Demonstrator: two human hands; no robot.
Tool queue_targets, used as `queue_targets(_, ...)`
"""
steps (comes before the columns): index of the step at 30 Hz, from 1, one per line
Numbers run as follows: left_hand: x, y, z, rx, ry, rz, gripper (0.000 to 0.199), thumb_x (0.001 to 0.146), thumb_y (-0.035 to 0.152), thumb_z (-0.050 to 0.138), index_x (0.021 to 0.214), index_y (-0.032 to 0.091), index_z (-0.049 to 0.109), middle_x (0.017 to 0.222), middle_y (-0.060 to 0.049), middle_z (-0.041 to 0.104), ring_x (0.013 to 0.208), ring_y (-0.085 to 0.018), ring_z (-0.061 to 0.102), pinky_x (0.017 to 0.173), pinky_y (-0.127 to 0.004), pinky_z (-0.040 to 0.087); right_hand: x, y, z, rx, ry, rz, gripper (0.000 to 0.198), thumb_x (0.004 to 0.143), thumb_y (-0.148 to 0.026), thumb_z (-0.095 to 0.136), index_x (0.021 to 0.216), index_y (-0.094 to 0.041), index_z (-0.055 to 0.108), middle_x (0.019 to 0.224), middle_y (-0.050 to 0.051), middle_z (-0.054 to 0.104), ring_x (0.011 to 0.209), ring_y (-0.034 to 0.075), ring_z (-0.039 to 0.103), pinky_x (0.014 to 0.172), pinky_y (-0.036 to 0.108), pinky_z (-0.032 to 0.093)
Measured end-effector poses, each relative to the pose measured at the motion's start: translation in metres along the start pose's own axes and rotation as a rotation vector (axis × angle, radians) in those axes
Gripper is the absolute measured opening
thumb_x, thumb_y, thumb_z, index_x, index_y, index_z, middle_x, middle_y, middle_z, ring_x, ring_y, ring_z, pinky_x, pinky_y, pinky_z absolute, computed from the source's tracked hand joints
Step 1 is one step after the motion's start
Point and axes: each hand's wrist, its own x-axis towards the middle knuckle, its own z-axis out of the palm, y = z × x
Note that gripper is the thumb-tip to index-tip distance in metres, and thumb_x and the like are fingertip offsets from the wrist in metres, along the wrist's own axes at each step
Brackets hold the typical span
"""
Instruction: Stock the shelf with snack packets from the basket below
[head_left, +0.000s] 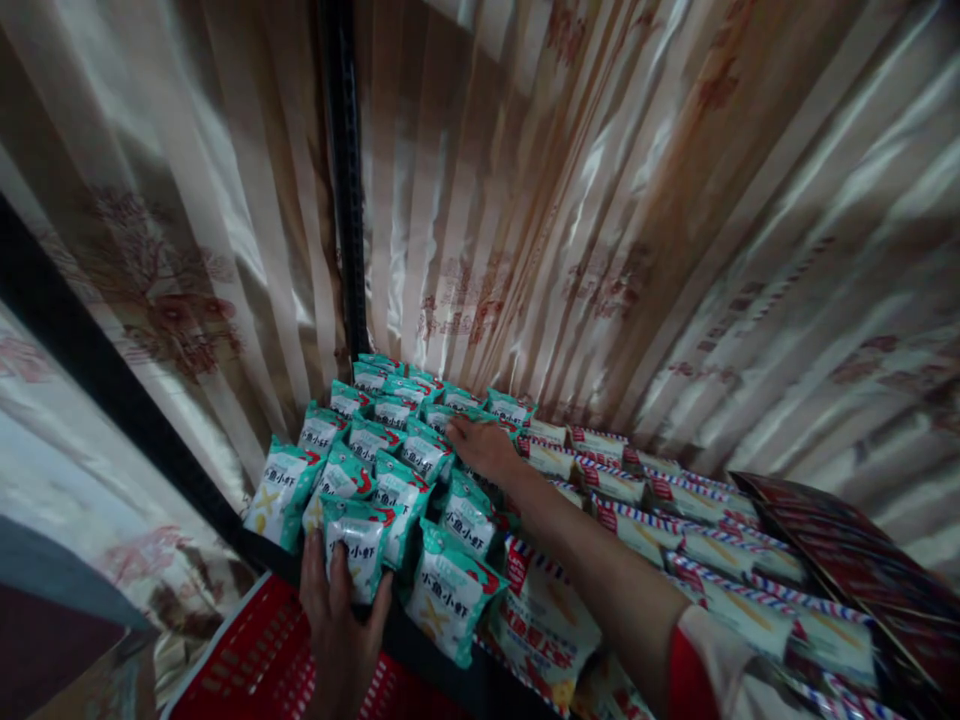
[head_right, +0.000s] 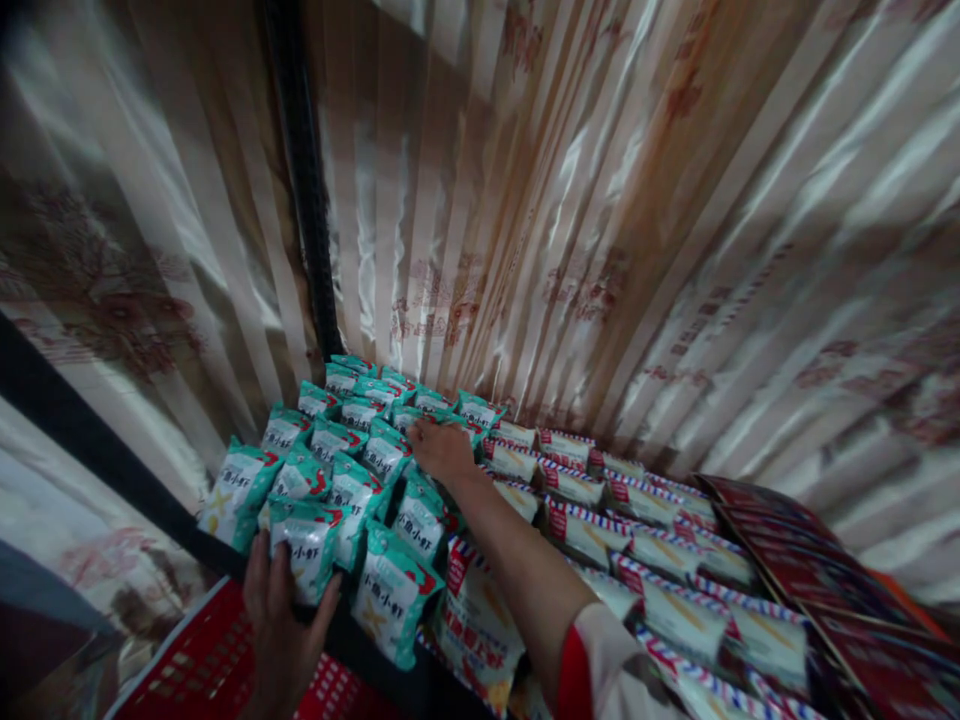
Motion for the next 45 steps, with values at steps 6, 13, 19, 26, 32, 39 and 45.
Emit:
queue_targets(6, 0.000, -0.004, 0.005, 0.004, 0.025, 0.019, 0.090, 0.076, 0.026, 0.072, 0.146, 0.026, 0.016, 0.152, -0.014, 0.020, 0.137, -0.032, 0.025, 0.106, -0.052, 0.032, 0.012, -0.006, 0.003, 0.134, -0.038, 0.062, 0.045, 0.096, -0.040, 0.022, 0.113, -0.026, 0.061, 0.118, 0.005, 0.065, 0.107, 0.025, 0.060, 0.087, 0.037, 0.045)
queue_targets(13, 0.002, -0.005, -0.004, 0.006, -0.044, 0.017, 0.095, 0.076, 0.027, 0.071, 0.147, 0.026, 0.008, 0.155, -0.013, 0.008, 0.140, -0.035, 0.013, 0.109, -0.058, 0.022, -0.008, -0.002, -0.008, 0.122, 0.106, -0.004, 0.038, 0.092, -0.032, 0.038, 0.124, -0.023, 0.057, 0.118, 0.006, 0.065, 0.108, 0.022, 0.060, 0.092, 0.032, 0.043)
queue_targets(19, -0.008, 0.022, -0.031, -0.091, -0.101, 0.082, 0.086, 0.081, 0.024, 0.064, 0.147, 0.030, 0.010, 0.156, -0.008, -0.001, 0.141, -0.036, 0.001, 0.108, -0.064, 0.013, -0.062, 0.010, -0.037, 0.155, -0.001, -0.128, 0.026, 0.089, -0.028, 0.048, 0.103, -0.023, 0.069, 0.093, 0.002, 0.072, 0.083, 0.018, 0.066, 0.070, 0.024, 0.045)
queue_targets(26, -0.044, 0.082, -0.037, -0.159, -0.238, 0.161, 0.085, 0.079, 0.021, 0.067, 0.146, 0.029, 0.015, 0.155, -0.014, 0.005, 0.140, -0.038, 0.009, 0.106, -0.062, 0.022, -0.116, -0.002, -0.042, 0.156, -0.028, -0.350, 0.032, 0.092, -0.041, 0.043, 0.094, -0.022, 0.068, 0.085, 0.003, 0.069, 0.077, 0.017, 0.063, 0.065, 0.025, 0.041)
queue_targets(32, -0.046, 0.075, -0.020, -0.114, -0.262, 0.146, 0.060, 0.083, 0.014, 0.059, 0.138, 0.022, 0.036, 0.153, -0.015, 0.015, 0.139, -0.036, 0.016, 0.107, -0.059, 0.023, -0.135, -0.023, -0.031, -0.093, -0.145, -0.324, 0.028, 0.086, -0.041, 0.054, 0.100, -0.020, 0.065, 0.088, 0.010, 0.070, 0.087, 0.025, 0.064, 0.069, 0.029, 0.042)
queue_targets(39, -0.038, 0.055, -0.016, -0.065, -0.243, 0.180, 0.059, 0.083, 0.013, 0.059, 0.137, 0.020, 0.037, 0.153, -0.016, 0.018, 0.139, -0.034, 0.019, 0.108, -0.057, 0.024, -0.130, -0.028, -0.028, 0.033, -0.096, -0.300, 0.024, 0.090, -0.038, 0.049, 0.100, -0.023, 0.065, 0.096, 0.007, 0.070, 0.091, 0.021, 0.064, 0.072, 0.025, 0.043)
queue_targets(45, -0.041, 0.065, -0.018, -0.136, -0.188, 0.217, 0.060, 0.081, 0.016, 0.063, 0.135, 0.023, 0.040, 0.155, -0.012, 0.008, 0.140, -0.034, 0.012, 0.110, -0.056, 0.019, -0.105, -0.006, -0.033, -0.111, 0.008, -0.127, 0.025, 0.091, -0.030, 0.046, 0.104, -0.019, 0.064, 0.102, 0.010, 0.068, 0.103, 0.026, 0.059, 0.079, 0.031, 0.043)
